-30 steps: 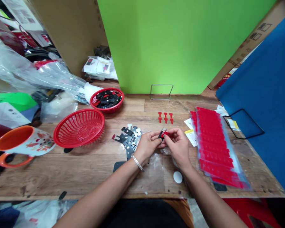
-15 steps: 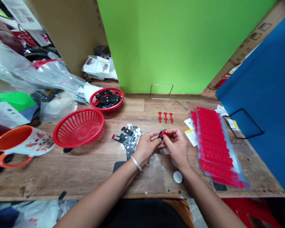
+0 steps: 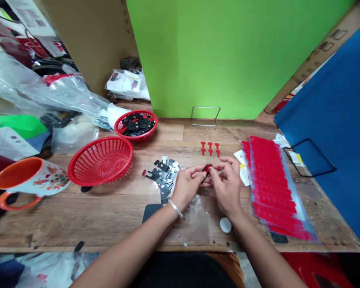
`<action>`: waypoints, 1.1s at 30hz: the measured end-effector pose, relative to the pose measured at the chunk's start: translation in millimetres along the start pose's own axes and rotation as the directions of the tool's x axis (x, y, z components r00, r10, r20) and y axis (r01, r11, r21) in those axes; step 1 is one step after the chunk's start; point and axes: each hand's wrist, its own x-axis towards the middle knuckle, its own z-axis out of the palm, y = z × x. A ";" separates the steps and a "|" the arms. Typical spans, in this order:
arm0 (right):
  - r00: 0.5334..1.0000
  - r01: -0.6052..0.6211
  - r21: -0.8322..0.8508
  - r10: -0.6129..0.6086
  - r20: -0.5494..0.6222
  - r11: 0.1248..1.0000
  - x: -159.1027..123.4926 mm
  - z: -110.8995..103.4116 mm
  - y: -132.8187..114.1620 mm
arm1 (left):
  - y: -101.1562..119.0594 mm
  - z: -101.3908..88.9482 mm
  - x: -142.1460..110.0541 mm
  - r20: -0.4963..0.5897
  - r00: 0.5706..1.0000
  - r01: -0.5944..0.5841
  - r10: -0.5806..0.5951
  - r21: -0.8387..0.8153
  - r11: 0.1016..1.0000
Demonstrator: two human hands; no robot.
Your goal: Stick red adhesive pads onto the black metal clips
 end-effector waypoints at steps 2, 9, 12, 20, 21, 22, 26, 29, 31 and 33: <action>0.999 -0.035 0.043 0.035 0.017 0.998 3.7 -0.3 0.9 | 1.7 1.4 -1.5 0.006 1.000 0.006 -0.006 0.020 1.000; 0.978 -0.199 0.114 0.188 0.095 0.973 7.0 0.9 4.8 | 2.2 4.0 -4.3 -0.005 1.000 0.016 -0.016 0.034 0.999; 0.976 -0.210 0.117 0.201 0.085 0.971 7.9 0.6 4.1 | 1.7 4.5 -4.8 -0.009 1.000 0.014 -0.014 0.040 0.999; 0.971 -0.236 0.143 0.230 0.061 0.961 8.6 2.2 4.9 | -0.7 5.7 -5.8 -0.018 1.000 0.007 -0.006 0.037 0.999; 0.968 -0.249 0.157 0.242 0.060 0.956 8.5 2.8 5.2 | -1.3 5.8 -6.0 -0.016 1.000 0.002 -0.001 0.039 0.999; 0.964 -0.267 0.178 0.261 0.061 0.947 8.5 3.4 5.5 | -1.9 5.8 -6.1 -0.014 1.000 -0.005 0.005 0.040 0.999; 0.930 -0.365 0.377 0.355 0.099 0.852 10.1 4.1 6.8 | -2.6 5.1 -6.2 -0.021 1.000 -0.004 0.005 0.031 0.999; 0.901 -0.433 0.478 0.380 0.208 0.764 10.3 3.5 10.4 | -2.2 4.3 -5.9 -0.028 1.000 0.010 -0.009 0.034 0.999; 0.870 -0.493 0.473 0.400 0.289 0.730 8.8 4.0 14.6 | -3.0 3.9 -6.4 -0.020 1.000 0.015 -0.014 0.038 0.999; 0.827 -0.562 0.473 0.435 0.357 0.679 7.0 6.0 19.2 | -5.4 3.1 -7.4 -0.007 1.000 0.022 -0.022 0.035 0.999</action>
